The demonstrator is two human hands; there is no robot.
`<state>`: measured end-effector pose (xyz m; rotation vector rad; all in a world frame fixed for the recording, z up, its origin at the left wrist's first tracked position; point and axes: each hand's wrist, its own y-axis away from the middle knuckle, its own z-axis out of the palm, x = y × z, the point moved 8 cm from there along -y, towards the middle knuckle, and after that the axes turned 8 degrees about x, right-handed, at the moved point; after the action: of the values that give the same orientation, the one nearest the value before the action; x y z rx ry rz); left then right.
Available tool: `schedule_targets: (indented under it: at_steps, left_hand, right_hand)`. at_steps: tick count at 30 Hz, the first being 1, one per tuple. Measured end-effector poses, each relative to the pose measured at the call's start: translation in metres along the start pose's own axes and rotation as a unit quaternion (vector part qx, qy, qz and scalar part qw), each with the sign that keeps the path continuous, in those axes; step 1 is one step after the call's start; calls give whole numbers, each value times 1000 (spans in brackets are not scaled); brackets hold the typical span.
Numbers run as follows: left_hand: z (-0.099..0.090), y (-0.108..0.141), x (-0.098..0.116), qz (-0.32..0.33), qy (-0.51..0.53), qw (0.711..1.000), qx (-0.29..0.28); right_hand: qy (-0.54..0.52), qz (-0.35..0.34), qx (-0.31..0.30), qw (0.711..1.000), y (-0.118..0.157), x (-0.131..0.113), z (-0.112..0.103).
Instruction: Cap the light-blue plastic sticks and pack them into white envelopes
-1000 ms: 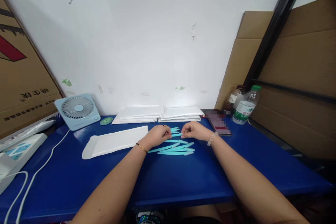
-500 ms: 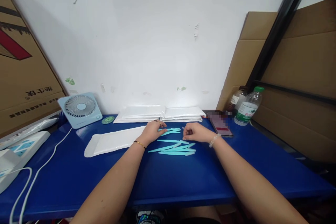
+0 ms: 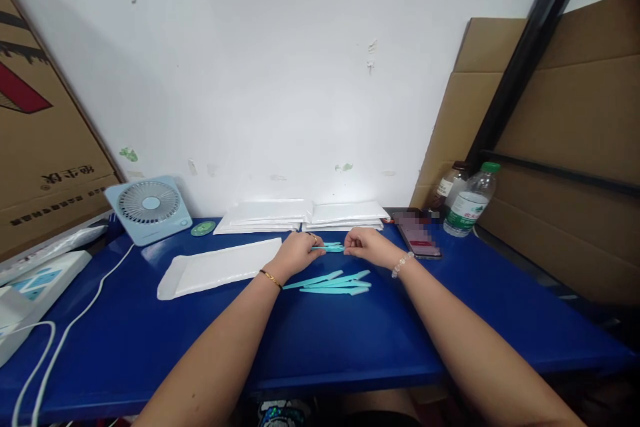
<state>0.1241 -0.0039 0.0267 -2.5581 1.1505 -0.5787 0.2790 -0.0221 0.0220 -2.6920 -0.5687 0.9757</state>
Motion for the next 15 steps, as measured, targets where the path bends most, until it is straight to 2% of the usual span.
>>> schedule_targets:
  at_steps: [5,8,10,15]
  left_hand:
    - [-4,5,-36,-77,15,997,20]
    - [-3,7,-44,-86,22,996,22]
    - [-3,7,-42,-75,17,997,29]
    - [-3,7,-32,-55,5,998,43]
  right_hand:
    - [64,42,56,996,0,29,-23]
    - [76,20,60,995,1,20,-24]
    - [56,-12,32,998,2,2,-13]
    - [16,-82,-77,994,10,-39,32]
